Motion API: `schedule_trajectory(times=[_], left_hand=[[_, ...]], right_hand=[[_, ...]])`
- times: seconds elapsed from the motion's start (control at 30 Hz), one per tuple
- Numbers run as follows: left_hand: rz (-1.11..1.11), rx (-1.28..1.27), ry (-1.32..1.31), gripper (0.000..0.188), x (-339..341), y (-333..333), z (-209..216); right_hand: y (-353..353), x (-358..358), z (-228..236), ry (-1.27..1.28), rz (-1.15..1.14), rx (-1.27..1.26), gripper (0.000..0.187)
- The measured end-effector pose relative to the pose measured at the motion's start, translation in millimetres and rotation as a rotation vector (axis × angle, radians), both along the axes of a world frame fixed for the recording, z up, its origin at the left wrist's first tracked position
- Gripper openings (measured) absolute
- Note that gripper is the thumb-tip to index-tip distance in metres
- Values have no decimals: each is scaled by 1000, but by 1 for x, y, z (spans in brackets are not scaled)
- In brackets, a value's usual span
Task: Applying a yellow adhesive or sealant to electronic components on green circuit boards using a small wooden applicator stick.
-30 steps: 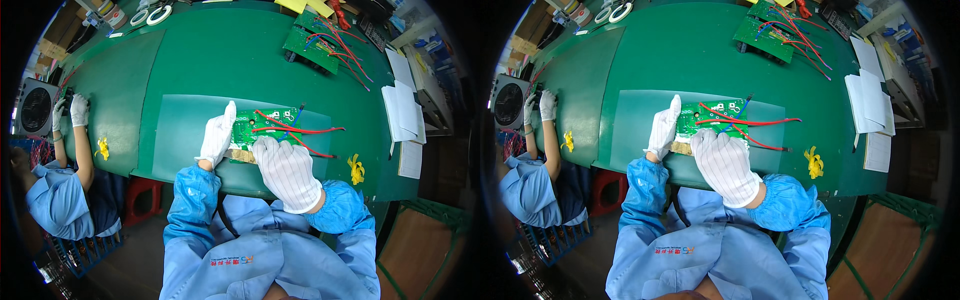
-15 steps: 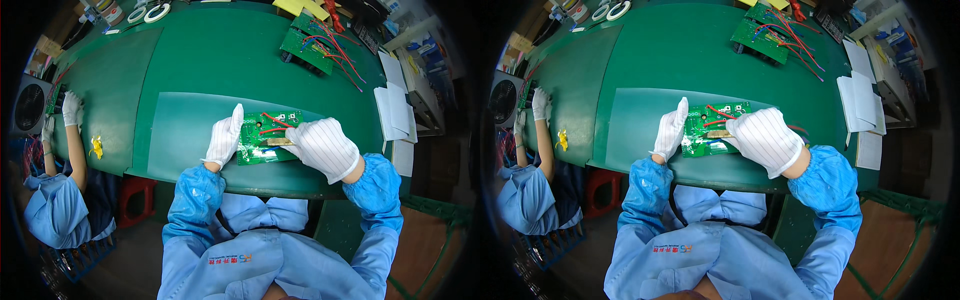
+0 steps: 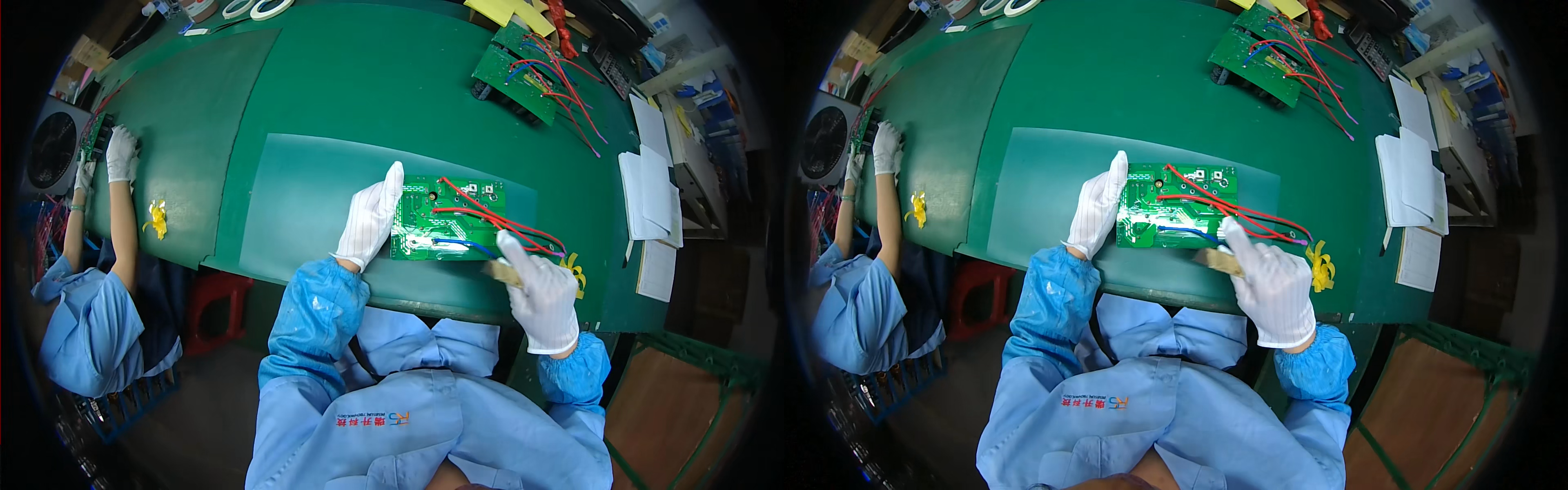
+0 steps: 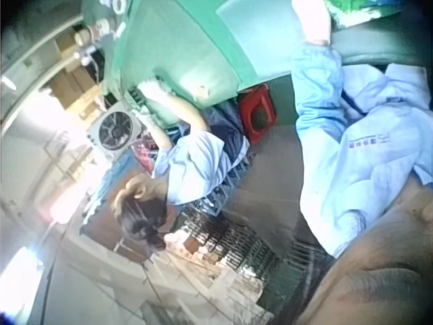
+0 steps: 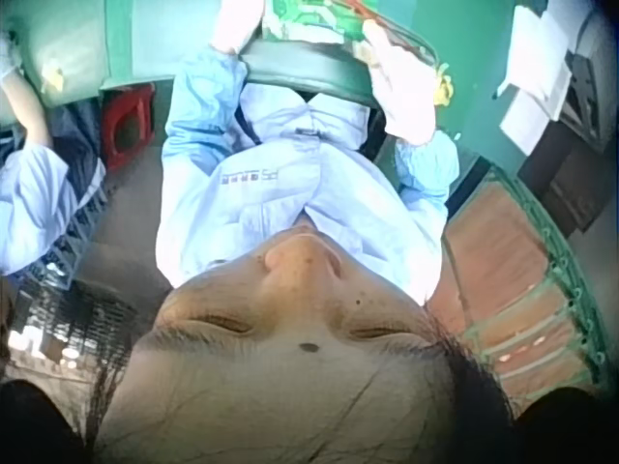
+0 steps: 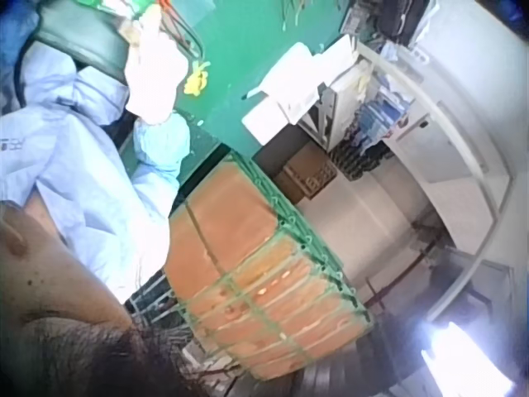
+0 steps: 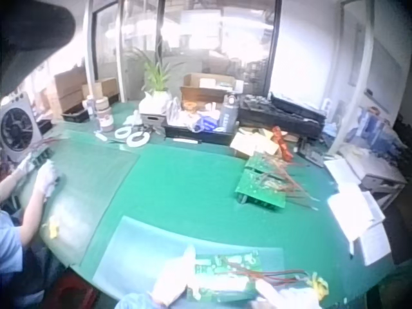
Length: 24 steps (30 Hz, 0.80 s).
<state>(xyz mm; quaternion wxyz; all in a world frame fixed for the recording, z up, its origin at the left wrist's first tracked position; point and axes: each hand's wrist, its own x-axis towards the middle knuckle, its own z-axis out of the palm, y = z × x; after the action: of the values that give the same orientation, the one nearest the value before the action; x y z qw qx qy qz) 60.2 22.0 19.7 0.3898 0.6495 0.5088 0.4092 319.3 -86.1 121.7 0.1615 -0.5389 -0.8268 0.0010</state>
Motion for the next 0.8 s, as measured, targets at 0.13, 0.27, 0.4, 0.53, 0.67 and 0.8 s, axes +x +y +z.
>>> schedule_trajectory(times=[0.13,0.27,0.4,0.53,0.67,0.8], left_hand=[[-15,594,330,51,-3,1,-34],[8,764,415,61,-3,-3,-27],[-35,802,350,66,-5,-5,-26],[-70,759,349,68,-8,-7,-27],[-70,778,334,65,-9,-6,-25],[-49,797,316,63,-4,-6,-19]], right_hand=[[13,14,-8,237,-163,145,44],[16,29,-27,232,-252,69,36],[18,30,-27,382,-332,-107,42],[33,24,-19,483,-320,-137,49],[47,3,-1,336,-262,-75,52],[57,4,-7,211,-110,43,49]])
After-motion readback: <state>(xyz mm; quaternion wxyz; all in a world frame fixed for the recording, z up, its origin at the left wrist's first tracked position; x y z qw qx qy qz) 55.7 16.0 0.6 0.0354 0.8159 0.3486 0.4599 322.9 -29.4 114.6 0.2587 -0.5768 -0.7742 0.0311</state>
